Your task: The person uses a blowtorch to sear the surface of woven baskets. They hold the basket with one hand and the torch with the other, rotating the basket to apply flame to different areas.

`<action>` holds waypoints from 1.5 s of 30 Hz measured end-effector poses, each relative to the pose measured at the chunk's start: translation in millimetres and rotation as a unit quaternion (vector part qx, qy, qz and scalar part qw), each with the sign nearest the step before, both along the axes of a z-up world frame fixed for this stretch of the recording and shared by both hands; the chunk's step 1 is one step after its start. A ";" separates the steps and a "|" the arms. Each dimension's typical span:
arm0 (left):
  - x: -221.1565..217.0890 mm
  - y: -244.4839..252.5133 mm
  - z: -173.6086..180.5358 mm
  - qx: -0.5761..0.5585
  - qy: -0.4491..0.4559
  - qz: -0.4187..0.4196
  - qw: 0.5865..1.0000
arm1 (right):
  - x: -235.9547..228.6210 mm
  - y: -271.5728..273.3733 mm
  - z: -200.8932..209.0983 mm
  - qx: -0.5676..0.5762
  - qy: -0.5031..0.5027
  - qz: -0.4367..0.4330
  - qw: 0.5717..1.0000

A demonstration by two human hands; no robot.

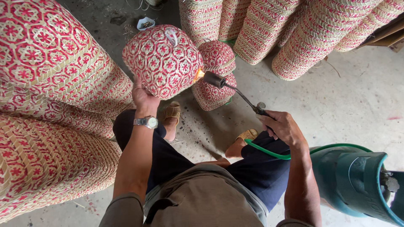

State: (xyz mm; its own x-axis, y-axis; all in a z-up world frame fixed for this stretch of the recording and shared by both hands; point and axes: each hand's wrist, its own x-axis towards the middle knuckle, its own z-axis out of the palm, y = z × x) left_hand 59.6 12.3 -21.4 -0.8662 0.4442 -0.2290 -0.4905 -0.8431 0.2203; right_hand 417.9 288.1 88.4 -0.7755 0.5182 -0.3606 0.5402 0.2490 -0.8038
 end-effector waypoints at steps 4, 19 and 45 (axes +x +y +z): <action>-0.2 18.6 -14.9 -0.022 0.016 0.037 0.999 | -4.8 -15.7 -9.5 0.007 0.067 0.039 0.997; -29.9 17.5 2.8 -0.069 0.175 0.127 0.974 | 5.8 -20.4 -13.2 0.042 0.034 -0.138 0.989; -99.4 -98.3 147.1 -0.199 0.182 0.410 0.871 | -8.8 -12.9 -53.2 0.026 0.023 -0.103 0.994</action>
